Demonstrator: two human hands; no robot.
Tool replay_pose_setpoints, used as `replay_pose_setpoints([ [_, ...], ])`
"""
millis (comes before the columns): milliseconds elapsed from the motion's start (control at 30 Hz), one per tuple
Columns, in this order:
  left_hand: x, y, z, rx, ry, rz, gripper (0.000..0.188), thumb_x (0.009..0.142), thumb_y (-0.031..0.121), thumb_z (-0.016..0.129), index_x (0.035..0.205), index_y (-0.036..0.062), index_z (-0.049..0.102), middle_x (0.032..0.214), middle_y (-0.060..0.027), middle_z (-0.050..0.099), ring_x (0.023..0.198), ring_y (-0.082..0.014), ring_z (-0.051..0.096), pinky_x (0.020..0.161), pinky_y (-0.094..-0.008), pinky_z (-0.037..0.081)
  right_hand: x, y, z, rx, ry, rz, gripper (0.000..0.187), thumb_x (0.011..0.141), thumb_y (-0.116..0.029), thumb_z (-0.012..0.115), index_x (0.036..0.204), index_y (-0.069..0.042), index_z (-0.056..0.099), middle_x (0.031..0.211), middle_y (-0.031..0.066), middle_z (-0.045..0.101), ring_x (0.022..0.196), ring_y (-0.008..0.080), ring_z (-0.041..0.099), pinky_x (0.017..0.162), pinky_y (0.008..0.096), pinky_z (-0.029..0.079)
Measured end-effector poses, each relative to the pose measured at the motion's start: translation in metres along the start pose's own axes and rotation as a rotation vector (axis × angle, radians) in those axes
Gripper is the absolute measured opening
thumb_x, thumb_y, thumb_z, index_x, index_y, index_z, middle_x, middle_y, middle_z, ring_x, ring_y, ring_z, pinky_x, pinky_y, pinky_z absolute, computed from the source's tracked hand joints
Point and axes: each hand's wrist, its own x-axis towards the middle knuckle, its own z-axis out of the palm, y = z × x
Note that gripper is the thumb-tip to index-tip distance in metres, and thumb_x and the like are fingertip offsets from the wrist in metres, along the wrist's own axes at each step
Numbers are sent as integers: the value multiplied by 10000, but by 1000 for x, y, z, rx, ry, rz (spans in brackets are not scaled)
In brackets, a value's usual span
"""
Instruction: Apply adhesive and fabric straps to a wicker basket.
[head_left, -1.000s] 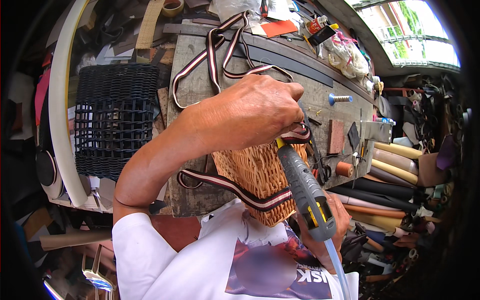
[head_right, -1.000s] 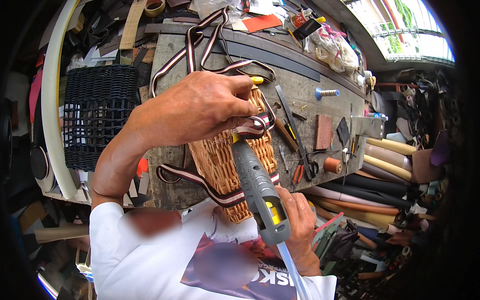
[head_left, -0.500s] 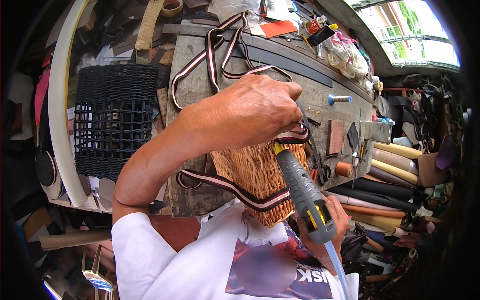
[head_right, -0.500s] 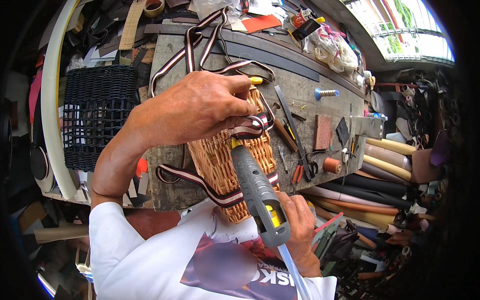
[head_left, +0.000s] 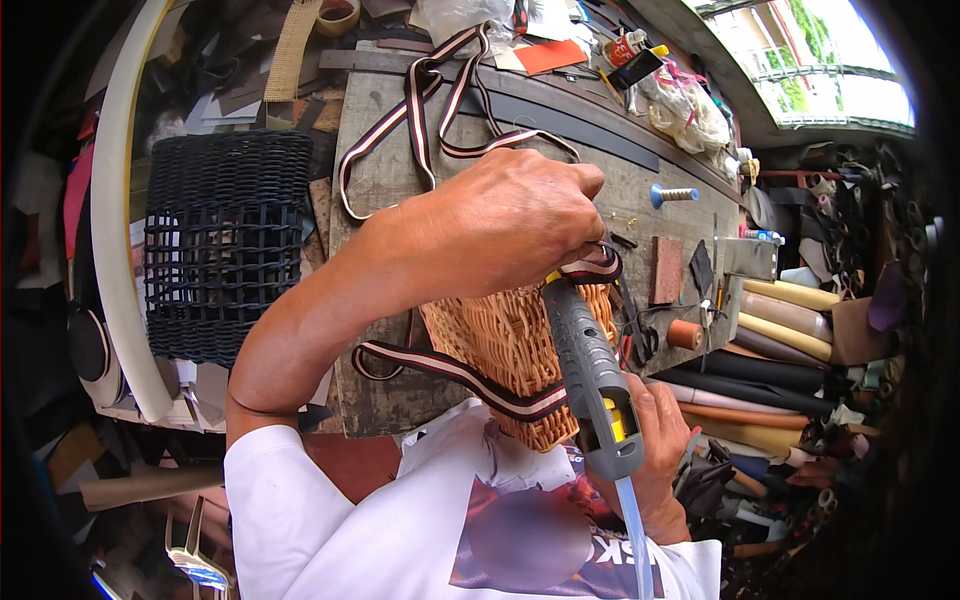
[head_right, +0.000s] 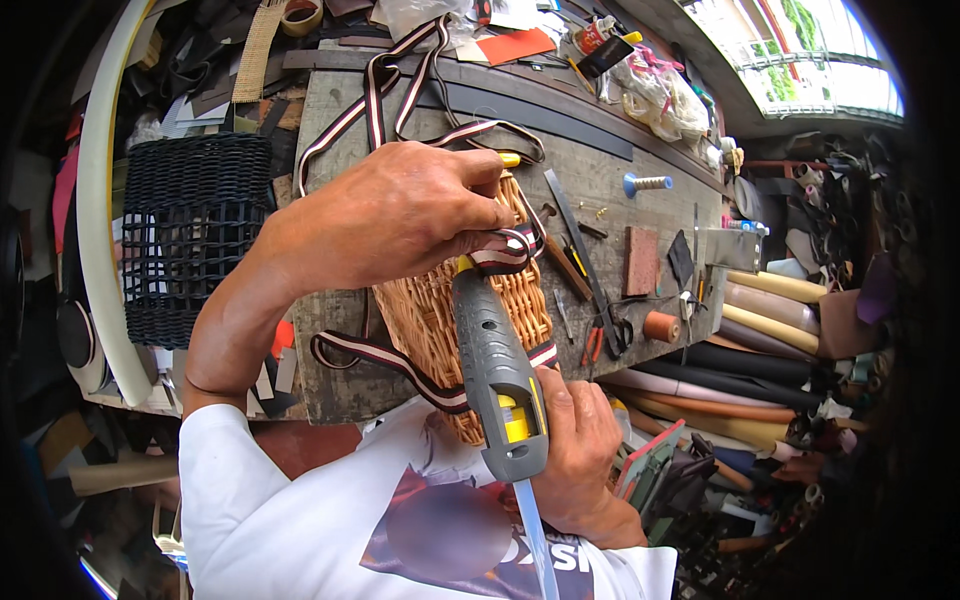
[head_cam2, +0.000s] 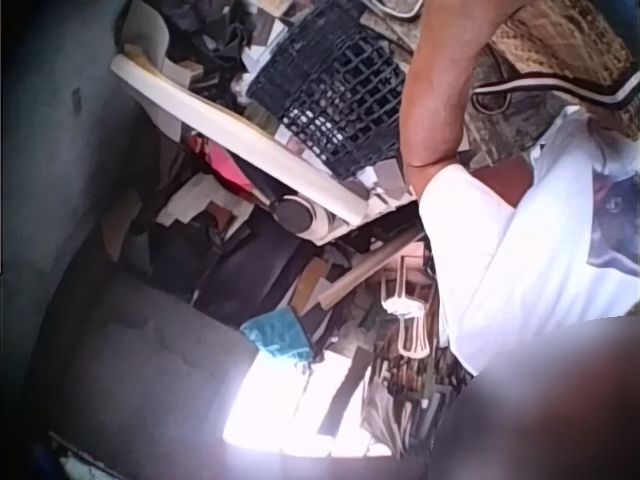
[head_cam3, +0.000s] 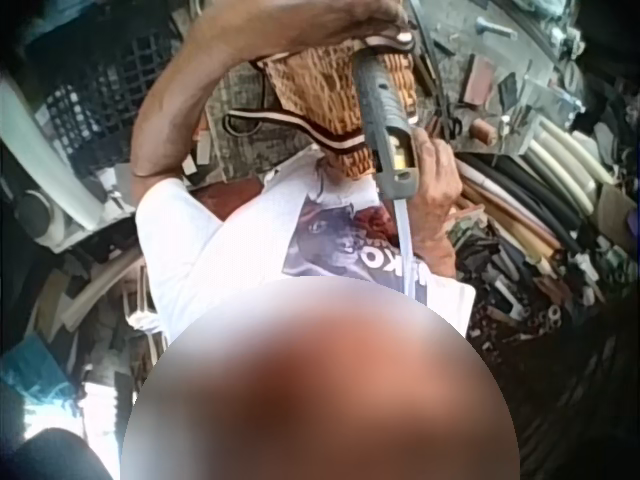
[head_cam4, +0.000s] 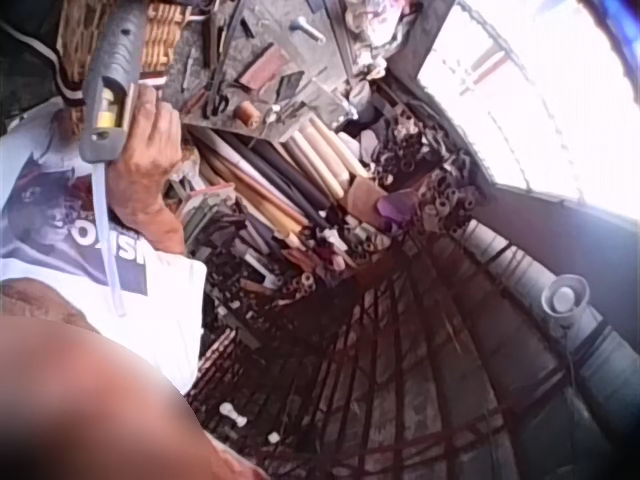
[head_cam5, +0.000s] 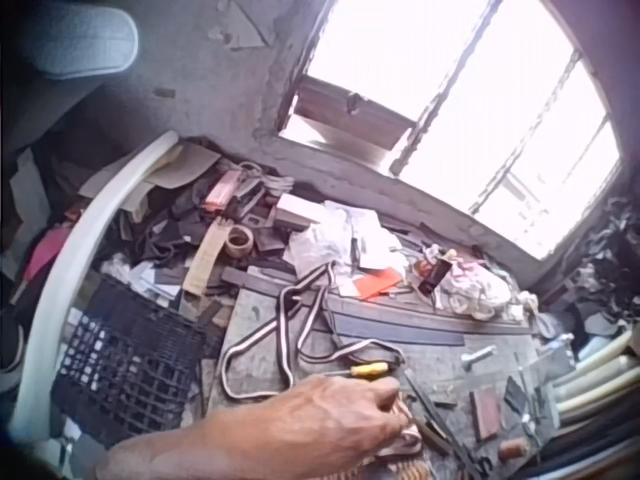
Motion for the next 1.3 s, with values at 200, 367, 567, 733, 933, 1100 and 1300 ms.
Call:
replay_pose_setpoints([
  [200,1,1,0,22,-25,23,240,852,146,708,1079,69,699,943,-94,610,834,-298,666,723,-419,551,-10,-2,-3,6,-45,55,395,707,-76,756,1039,95,625,985,214,634,838,394,627,698,466,529],
  [367,-2,2,4,37,20,7,235,873,163,702,1087,66,700,947,-101,617,821,-303,661,725,-418,551,-18,3,-3,53,-102,36,377,703,-92,775,1013,72,636,1006,205,629,864,405,622,738,474,530],
  [567,-7,5,1,-68,76,2,271,917,136,661,1172,43,676,982,-153,599,875,-338,643,766,-435,522,-21,6,6,113,-17,51,430,699,-80,762,1071,67,605,998,197,623,859,392,617,772,460,521],
  [733,-17,22,1,-10,80,5,358,927,119,647,1273,33,626,1043,-163,599,934,-351,624,806,-436,518,-21,23,3,133,7,18,477,666,-51,747,1102,61,589,950,187,624,852,386,622,761,462,519],
  [933,-55,55,-2,172,184,-170,593,828,-47,680,1393,83,556,1136,-129,608,1043,-324,614,870,-406,548,-61,70,-4,499,318,446,329,787,-93,802,1036,34,628,853,150,657,738,287,656,736,361,531],
  [1100,-82,74,8,-108,194,-489,611,821,-4,725,1403,63,551,1107,-119,563,1056,-261,598,906,-365,535,-71,174,46,223,405,424,361,880,-223,770,1081,43,631,849,213,678,754,396,674,703,433,527],
  [1300,-88,81,23,-290,313,-702,477,928,210,713,1332,-7,584,1016,-91,566,931,-188,567,835,-318,474,-62,255,154,-48,187,359,759,746,-41,761,1447,-84,472,1205,162,569,1042,382,637,834,455,547],
])
